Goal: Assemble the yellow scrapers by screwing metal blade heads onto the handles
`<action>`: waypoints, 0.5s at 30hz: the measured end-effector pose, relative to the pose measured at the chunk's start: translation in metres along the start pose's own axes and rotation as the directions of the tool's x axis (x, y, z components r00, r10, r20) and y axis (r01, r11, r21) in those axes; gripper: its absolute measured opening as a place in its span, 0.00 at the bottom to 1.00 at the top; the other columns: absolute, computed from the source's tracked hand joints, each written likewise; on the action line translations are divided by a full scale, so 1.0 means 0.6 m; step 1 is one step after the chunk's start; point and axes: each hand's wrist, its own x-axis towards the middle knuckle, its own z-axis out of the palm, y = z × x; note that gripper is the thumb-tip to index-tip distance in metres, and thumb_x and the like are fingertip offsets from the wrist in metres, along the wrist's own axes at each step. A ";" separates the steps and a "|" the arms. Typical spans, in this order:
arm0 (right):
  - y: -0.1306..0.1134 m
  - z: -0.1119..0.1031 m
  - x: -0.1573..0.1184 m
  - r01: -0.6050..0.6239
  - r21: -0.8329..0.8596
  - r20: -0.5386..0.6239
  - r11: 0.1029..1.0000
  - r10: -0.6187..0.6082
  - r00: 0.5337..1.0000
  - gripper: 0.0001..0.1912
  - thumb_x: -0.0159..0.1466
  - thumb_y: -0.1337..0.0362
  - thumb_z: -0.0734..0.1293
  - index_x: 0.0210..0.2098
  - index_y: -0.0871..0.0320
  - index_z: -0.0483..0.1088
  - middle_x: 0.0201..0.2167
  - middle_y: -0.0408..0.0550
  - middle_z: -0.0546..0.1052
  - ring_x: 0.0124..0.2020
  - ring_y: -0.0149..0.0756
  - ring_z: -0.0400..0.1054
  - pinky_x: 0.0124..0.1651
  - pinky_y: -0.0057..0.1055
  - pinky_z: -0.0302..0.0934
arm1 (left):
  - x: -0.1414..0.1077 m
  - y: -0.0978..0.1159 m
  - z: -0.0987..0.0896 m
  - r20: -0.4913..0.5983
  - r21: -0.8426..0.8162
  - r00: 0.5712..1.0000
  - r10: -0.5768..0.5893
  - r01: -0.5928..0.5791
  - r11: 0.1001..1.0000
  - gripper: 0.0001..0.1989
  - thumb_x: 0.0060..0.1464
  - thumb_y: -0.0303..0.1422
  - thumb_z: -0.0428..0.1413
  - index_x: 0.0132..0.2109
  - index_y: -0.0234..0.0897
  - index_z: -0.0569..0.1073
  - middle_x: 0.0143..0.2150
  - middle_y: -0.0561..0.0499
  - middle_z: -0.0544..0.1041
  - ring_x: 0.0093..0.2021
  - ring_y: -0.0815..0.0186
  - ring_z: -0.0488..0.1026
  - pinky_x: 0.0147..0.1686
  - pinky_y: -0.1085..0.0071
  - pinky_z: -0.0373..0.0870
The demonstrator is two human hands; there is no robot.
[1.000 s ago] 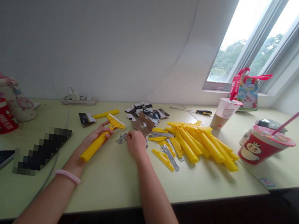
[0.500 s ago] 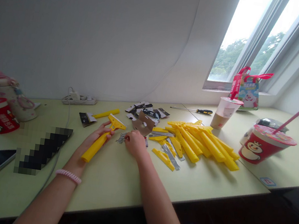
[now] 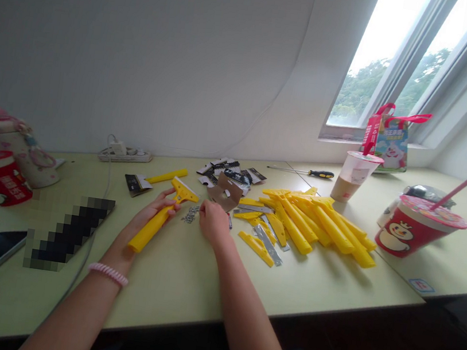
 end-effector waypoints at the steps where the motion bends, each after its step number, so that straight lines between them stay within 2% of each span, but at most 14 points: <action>1: 0.002 0.000 0.002 -0.029 0.074 -0.027 0.997 0.031 0.999 0.07 0.57 0.69 0.59 0.32 0.58 0.69 0.32 0.47 0.74 0.35 0.33 0.66 0.35 0.26 0.56 | 0.000 0.000 -0.001 0.009 0.000 1.000 -0.001 0.001 1.000 0.31 0.43 0.20 0.54 0.55 0.41 0.57 0.33 0.50 0.70 0.25 0.76 0.69 0.21 0.84 0.64; 3: 0.007 0.001 0.008 -0.066 0.266 -0.055 0.962 0.083 0.995 0.07 0.55 0.69 0.61 0.31 0.58 0.69 0.29 0.46 0.75 0.31 0.32 0.67 0.34 0.25 0.58 | 0.001 -0.001 -0.001 0.029 0.001 1.000 -0.010 0.010 1.000 0.32 0.43 0.20 0.54 0.55 0.42 0.56 0.32 0.51 0.70 0.24 0.76 0.68 0.20 0.84 0.63; 6: 0.015 0.002 0.016 -0.085 0.501 -0.046 0.861 0.125 0.991 0.10 0.53 0.69 0.62 0.35 0.58 0.71 0.27 0.44 0.76 0.29 0.30 0.69 0.35 0.26 0.60 | 0.000 -0.003 0.001 0.052 0.012 0.998 -0.038 0.037 0.999 0.31 0.44 0.20 0.53 0.56 0.42 0.56 0.29 0.52 0.69 0.21 0.78 0.66 0.19 0.84 0.62; 11: 0.020 0.001 0.020 -0.105 0.600 -0.058 0.793 0.175 0.983 0.10 0.51 0.65 0.64 0.32 0.57 0.74 0.26 0.45 0.76 0.28 0.32 0.68 0.32 0.27 0.61 | 0.000 -0.007 0.001 0.092 0.039 0.994 -0.052 0.049 0.998 0.31 0.44 0.21 0.53 0.56 0.41 0.55 0.28 0.51 0.69 0.21 0.77 0.65 0.20 0.83 0.62; 15: 0.020 0.002 0.020 -0.111 0.714 -0.052 0.691 0.211 0.976 0.10 0.49 0.63 0.65 0.31 0.59 0.73 0.27 0.46 0.76 0.28 0.32 0.68 0.31 0.26 0.61 | -0.001 -0.009 -0.001 0.175 0.065 0.983 -0.064 0.053 0.996 0.30 0.45 0.23 0.54 0.55 0.41 0.56 0.28 0.51 0.69 0.21 0.76 0.65 0.21 0.82 0.62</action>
